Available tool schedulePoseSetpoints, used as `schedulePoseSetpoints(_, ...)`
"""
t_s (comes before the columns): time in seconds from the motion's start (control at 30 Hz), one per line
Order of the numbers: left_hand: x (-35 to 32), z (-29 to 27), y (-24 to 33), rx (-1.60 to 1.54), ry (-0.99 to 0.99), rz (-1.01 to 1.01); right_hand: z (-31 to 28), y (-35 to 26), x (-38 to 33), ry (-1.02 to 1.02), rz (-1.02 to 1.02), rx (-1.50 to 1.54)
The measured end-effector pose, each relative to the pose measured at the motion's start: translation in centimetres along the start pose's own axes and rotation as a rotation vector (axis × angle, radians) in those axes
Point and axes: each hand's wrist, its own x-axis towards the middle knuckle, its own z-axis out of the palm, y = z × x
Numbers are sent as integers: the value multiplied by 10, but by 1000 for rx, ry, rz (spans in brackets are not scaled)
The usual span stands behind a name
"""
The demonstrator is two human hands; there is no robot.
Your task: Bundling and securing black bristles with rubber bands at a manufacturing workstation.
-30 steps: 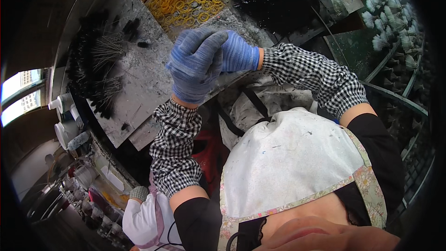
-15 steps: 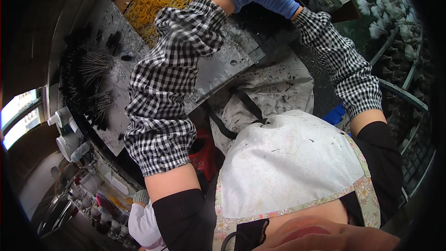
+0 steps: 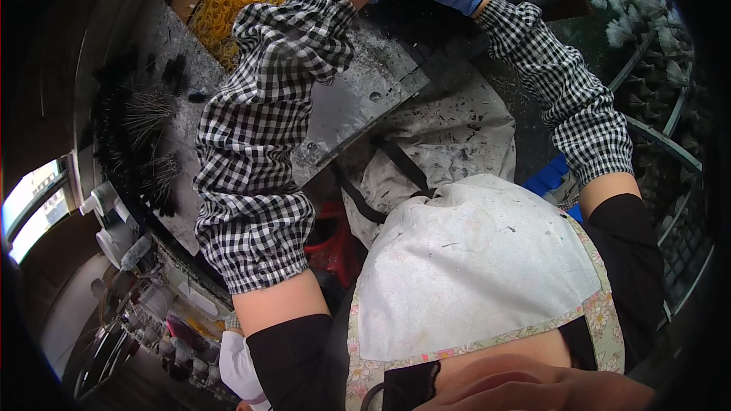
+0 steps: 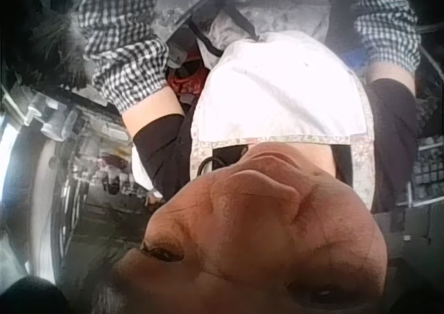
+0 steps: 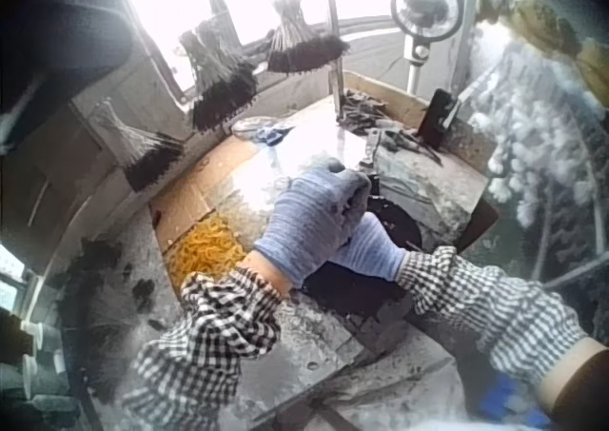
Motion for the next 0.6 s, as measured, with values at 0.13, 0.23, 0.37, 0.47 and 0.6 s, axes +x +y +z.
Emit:
schedulePoseSetpoints(0.13,-10,-1,9,-89,-11,-9,13,9,-1,327,-306,-118)
schedulePoseSetpoints(0.23,-6,-7,9,3,-40,-20,11,13,11,203,-364,-248)
schedulePoseSetpoints(0.37,-17,-16,19,26,-48,-66,11,4,2,300,-343,-75)
schedulePoseSetpoints(0.47,-21,-21,19,-33,30,-16,12,0,1,293,-321,-57)
schedulePoseSetpoints(0.6,-21,-24,18,-37,24,-7,13,0,6,191,-324,-160)
